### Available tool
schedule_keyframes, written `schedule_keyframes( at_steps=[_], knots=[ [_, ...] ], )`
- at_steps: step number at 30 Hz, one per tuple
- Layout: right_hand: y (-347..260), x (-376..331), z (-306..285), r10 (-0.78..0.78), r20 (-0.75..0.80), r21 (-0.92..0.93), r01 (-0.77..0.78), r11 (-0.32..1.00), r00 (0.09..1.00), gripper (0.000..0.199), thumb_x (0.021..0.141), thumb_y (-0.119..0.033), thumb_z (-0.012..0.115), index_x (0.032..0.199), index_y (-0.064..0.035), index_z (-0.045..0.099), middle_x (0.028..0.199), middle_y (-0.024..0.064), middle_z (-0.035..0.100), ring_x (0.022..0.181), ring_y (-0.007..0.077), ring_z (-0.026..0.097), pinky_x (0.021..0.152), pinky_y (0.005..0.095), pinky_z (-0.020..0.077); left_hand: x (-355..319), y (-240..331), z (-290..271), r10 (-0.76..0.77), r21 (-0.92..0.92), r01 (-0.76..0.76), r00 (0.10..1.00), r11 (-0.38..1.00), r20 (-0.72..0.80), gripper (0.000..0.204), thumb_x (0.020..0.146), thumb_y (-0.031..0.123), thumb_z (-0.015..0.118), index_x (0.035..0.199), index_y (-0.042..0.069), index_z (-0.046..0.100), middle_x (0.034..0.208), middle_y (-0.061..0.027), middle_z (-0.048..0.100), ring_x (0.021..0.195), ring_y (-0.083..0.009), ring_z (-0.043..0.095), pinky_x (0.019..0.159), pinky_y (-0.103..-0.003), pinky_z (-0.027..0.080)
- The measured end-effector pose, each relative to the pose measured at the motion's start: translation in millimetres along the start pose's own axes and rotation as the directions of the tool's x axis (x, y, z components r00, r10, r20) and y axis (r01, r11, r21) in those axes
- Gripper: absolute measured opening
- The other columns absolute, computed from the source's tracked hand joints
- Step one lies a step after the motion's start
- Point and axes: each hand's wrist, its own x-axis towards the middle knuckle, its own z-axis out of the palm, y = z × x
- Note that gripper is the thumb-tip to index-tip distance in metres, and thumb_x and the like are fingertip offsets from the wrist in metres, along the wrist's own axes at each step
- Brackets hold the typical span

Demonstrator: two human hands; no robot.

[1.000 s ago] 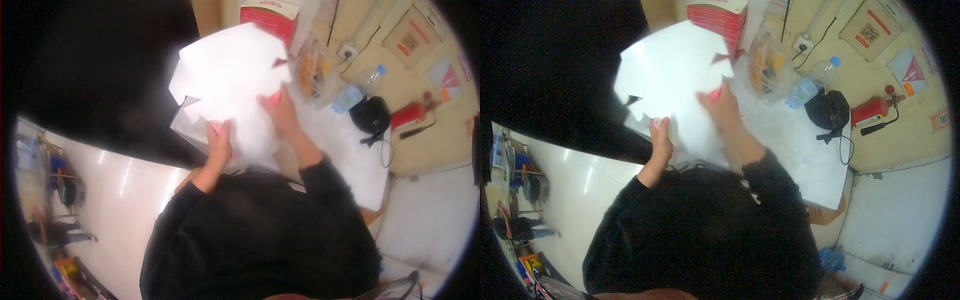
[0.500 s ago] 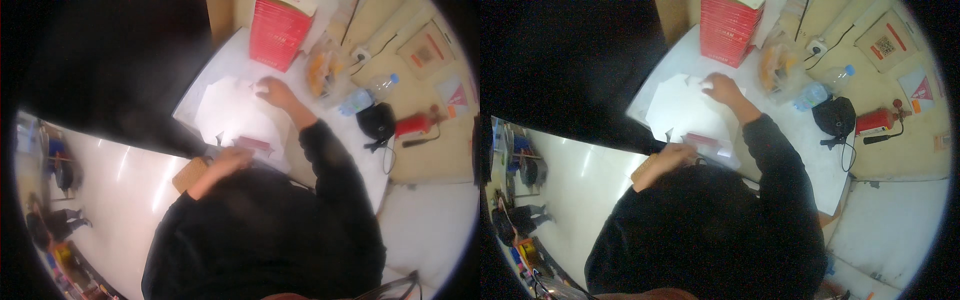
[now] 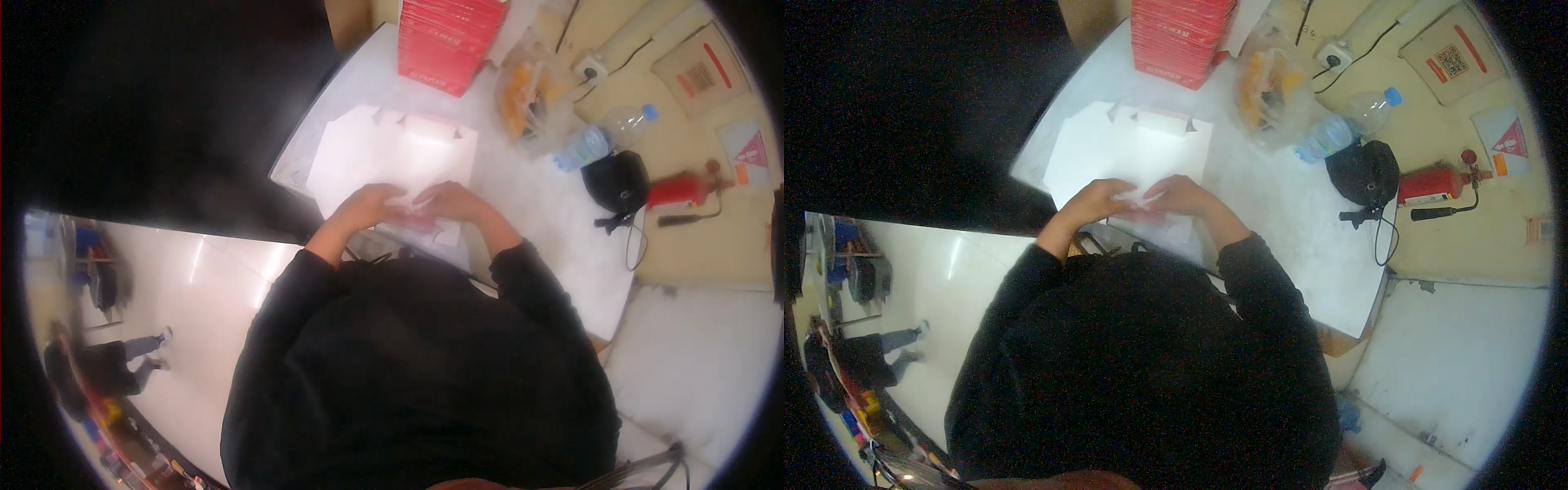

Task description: The person assembles multiple red and white cardboard boxes by folding the flaps and tucking them into place. They handle the boxes one at a time, repeatedly folding the sides and securing the structure on a white table.

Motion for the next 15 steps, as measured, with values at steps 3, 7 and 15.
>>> schedule_keyframes(
  at_steps=[3,7,15],
  knots=[
    [12.1,2.2,0.0,0.008,-0.06,-0.123,-0.016,0.992,0.998,0.027,0.081,-0.026,0.065,0.096,-0.0052,0.072,0.091,0.0098,0.07,0.081,0.0188,0.063,0.076,0.0308,0.0491,15.2,8.2,-5.4,-0.161,0.015,0.161,0.96,0.987,0.229,0.021,0.083,0.02,0.066,0.097,0.005,0.071,0.086,-0.0106,0.07,0.076,-0.0199,0.065,0.071,-0.032,0.05],
    [9.1,-1.9,1.3,0.082,-0.061,-0.062,-0.086,0.994,0.995,0.026,0.083,-0.025,0.062,0.095,-0.0043,0.072,0.089,0.0093,0.071,0.081,0.0168,0.062,0.077,0.0307,0.0486,14.2,0.6,-0.3,-0.165,0.001,0.167,0.974,0.986,0.155,0.022,0.084,0.022,0.065,0.093,0.003,0.071,0.079,-0.0088,0.07,0.071,-0.0149,0.062,0.067,-0.03,0.049],
    [8.5,7.8,-13.8,0.043,0.163,0.065,-0.054,0.996,0.986,0.024,0.08,-0.022,0.066,0.094,-0.0032,0.073,0.089,0.0055,0.071,0.081,0.0118,0.06,0.075,0.0285,0.0481,16.0,-7.5,-4.4,-0.193,-0.119,0.229,0.948,0.966,0.253,0.029,0.081,0.03,0.067,0.082,0.001,0.071,0.07,-0.0101,0.065,0.065,-0.0142,0.058,0.062,-0.032,0.046]
  ],
)
